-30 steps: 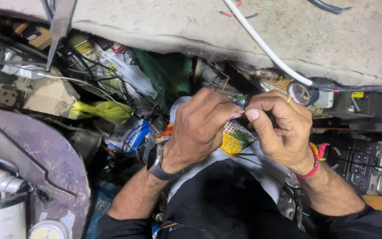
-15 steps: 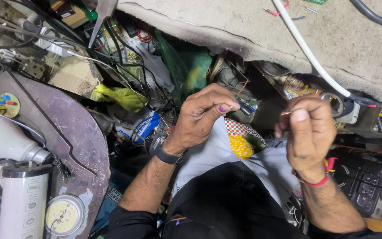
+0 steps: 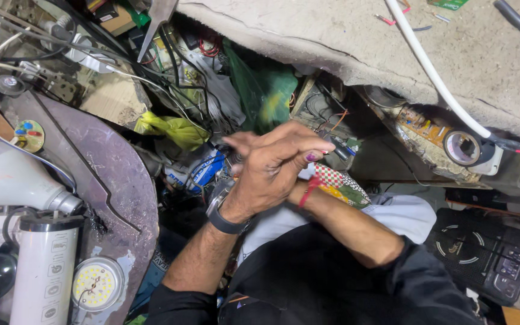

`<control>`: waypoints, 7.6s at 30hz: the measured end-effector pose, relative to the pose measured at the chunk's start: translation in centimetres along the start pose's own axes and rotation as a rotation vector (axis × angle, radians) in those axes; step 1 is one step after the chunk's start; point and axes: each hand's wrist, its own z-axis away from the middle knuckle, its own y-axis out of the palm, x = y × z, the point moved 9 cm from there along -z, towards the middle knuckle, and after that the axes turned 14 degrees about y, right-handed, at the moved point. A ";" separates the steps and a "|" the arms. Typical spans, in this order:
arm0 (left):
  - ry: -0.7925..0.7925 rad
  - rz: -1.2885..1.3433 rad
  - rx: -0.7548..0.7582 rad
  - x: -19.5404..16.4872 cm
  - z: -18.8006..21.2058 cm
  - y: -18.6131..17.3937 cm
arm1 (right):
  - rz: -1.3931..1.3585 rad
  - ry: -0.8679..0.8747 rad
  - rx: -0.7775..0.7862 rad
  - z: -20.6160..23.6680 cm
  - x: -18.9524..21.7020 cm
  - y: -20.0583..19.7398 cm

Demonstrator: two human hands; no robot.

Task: The person solders exposed wire ends using a soldering iron, then wraps the connections with black electrical tape. They handle a white cable and a black cable, applying solder to the exposed copper strands and securing the joint with tape.

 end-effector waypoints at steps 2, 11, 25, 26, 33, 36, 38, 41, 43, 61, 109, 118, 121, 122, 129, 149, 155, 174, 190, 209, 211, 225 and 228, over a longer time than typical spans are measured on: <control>-0.039 0.046 -0.016 -0.1 0.1 0.1 | 0.545 -0.195 -0.071 -0.6 1.3 2.9; -0.077 -0.021 -0.107 0.3 -0.5 -0.4 | 0.387 0.146 -0.544 5.0 1.1 -9.3; -0.207 -0.149 -0.045 1.4 -0.1 0.6 | 0.162 0.173 -0.611 10.3 8.0 -14.5; -0.177 -0.174 -0.032 1.1 -0.2 0.7 | 0.263 0.147 -0.619 10.3 8.6 -14.5; -0.154 -0.268 0.030 0.8 -0.4 0.9 | 0.578 0.080 -0.587 9.6 10.3 -14.0; -0.090 -0.309 0.044 0.2 -0.6 1.0 | 0.717 -0.045 -0.616 9.3 11.5 -13.1; -0.115 -0.275 0.029 0.2 -0.5 1.1 | 0.801 -0.084 -0.653 8.9 11.8 -12.8; -0.146 -0.236 0.001 0.3 -0.2 1.0 | 0.834 -0.179 -0.669 8.5 12.1 -12.1; -0.171 -0.198 -0.028 0.5 0.1 0.7 | 0.817 -0.164 -0.714 8.5 11.8 -12.4; -0.327 0.377 -0.273 5.3 4.1 -2.5 | 0.840 0.108 -0.498 3.7 7.5 -10.7; 0.267 -0.767 0.044 -6.5 -1.4 -0.4 | -0.393 0.334 -0.372 8.4 4.7 -10.9; 0.342 -0.873 0.010 -6.4 -1.2 -0.8 | -0.434 0.316 -0.346 7.7 4.5 -9.9; 0.338 -0.894 -0.003 -6.2 -1.2 -1.0 | -0.478 0.322 -0.346 7.4 4.3 -9.6; 0.337 -0.889 -0.011 -6.2 -1.1 -1.1 | -0.496 0.327 -0.347 7.4 4.2 -9.5; 0.283 -0.898 -0.040 -4.6 1.5 -3.4 | -0.600 0.356 -0.395 7.4 3.8 -10.7; 0.129 -0.826 0.033 -7.1 1.4 -4.3 | -0.580 0.390 -0.360 6.9 3.4 -9.7; 0.154 -0.774 0.067 -6.7 0.2 -3.0 | -0.585 0.337 -0.325 7.0 3.7 -9.3; 0.138 -0.815 0.074 -4.9 0.8 -2.7 | -0.486 0.383 -0.329 6.9 2.6 -9.0; 0.136 -0.953 -0.046 -3.4 4.3 -5.7 | -0.423 0.355 -0.381 6.7 3.4 -9.3; -0.112 -0.880 -0.110 -1.9 10.0 -8.2 | -0.628 0.388 -0.308 6.9 2.4 -8.5; -0.047 -0.753 -0.126 -3.6 7.2 -6.2 | -0.556 0.337 -0.297 6.7 3.1 -8.3; -0.072 -0.521 -0.215 -4.6 3.6 -4.6 | -0.113 0.315 -0.367 6.8 4.8 -8.1; -0.074 -0.517 -0.206 -4.3 3.6 -4.6 | -0.076 0.306 -0.359 6.7 5.0 -8.0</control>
